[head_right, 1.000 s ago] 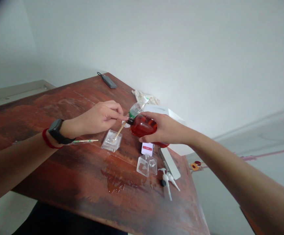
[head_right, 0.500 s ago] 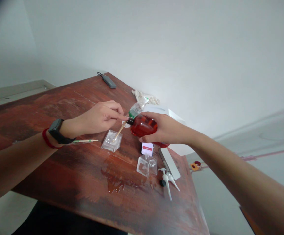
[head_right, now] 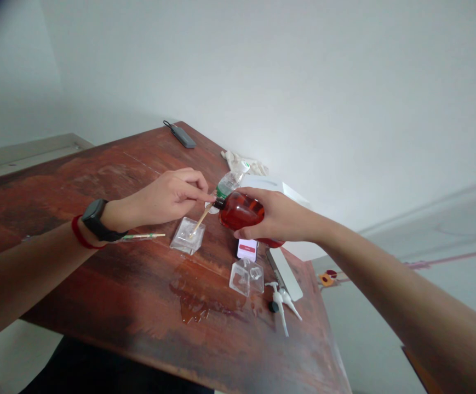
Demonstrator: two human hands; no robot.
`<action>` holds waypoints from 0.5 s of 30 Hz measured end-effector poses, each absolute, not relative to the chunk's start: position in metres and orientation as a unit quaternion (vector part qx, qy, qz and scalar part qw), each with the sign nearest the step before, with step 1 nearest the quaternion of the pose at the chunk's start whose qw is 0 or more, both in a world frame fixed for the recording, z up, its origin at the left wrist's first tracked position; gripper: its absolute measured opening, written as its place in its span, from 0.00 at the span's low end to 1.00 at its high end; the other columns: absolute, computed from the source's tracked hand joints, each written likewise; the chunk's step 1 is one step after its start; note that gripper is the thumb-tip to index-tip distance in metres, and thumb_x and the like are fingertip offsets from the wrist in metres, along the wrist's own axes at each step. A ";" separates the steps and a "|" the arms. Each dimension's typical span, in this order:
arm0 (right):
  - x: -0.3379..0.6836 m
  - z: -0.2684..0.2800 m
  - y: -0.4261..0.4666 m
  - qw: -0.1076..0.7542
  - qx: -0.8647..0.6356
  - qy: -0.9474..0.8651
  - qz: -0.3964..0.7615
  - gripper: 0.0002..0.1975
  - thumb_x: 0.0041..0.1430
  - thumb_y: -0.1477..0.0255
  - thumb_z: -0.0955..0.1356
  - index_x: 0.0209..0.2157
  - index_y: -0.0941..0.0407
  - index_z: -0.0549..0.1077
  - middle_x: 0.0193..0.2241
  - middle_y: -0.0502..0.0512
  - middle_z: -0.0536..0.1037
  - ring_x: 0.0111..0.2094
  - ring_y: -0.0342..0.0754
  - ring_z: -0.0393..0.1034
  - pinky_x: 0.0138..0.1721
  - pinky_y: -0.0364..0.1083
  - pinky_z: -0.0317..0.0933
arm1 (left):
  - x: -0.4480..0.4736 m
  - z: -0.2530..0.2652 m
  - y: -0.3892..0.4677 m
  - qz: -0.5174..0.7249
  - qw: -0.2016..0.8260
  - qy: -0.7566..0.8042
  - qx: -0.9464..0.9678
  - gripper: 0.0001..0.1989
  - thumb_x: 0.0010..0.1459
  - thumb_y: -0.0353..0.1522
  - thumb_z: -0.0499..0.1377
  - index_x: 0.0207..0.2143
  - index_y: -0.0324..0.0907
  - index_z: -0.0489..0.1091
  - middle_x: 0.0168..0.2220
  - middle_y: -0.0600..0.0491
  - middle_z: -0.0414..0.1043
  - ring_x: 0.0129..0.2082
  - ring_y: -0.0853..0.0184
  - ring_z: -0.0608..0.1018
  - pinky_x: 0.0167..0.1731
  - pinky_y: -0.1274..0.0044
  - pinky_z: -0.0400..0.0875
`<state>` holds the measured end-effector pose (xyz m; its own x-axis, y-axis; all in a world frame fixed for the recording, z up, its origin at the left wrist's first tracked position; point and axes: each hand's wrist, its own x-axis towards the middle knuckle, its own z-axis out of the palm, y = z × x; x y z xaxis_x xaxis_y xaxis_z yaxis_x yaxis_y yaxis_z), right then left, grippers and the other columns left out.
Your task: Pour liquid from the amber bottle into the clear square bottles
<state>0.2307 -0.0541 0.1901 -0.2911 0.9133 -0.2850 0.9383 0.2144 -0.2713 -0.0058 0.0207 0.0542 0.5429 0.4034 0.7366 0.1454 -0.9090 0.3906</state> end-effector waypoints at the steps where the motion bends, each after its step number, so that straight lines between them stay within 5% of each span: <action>1: 0.231 0.190 -0.054 0.031 0.596 0.778 -0.198 0.33 0.49 0.59 0.79 0.58 0.49 0.77 0.45 0.52 0.87 0.43 0.58 0.83 0.46 0.54 0.75 | -0.006 0.054 0.021 0.453 0.144 0.157 0.866 0.21 0.62 0.18 0.55 0.44 0.42 0.87 0.42 0.48 0.81 0.42 0.62 0.80 0.46 0.72 0.74; 15: 0.233 0.190 -0.053 0.036 0.594 0.778 -0.202 0.33 0.50 0.58 0.79 0.58 0.49 0.77 0.45 0.51 0.86 0.43 0.58 0.83 0.45 0.53 0.75 | -0.005 0.053 0.022 0.452 0.148 0.158 0.865 0.21 0.62 0.18 0.56 0.44 0.42 0.86 0.41 0.49 0.79 0.41 0.63 0.79 0.46 0.71 0.74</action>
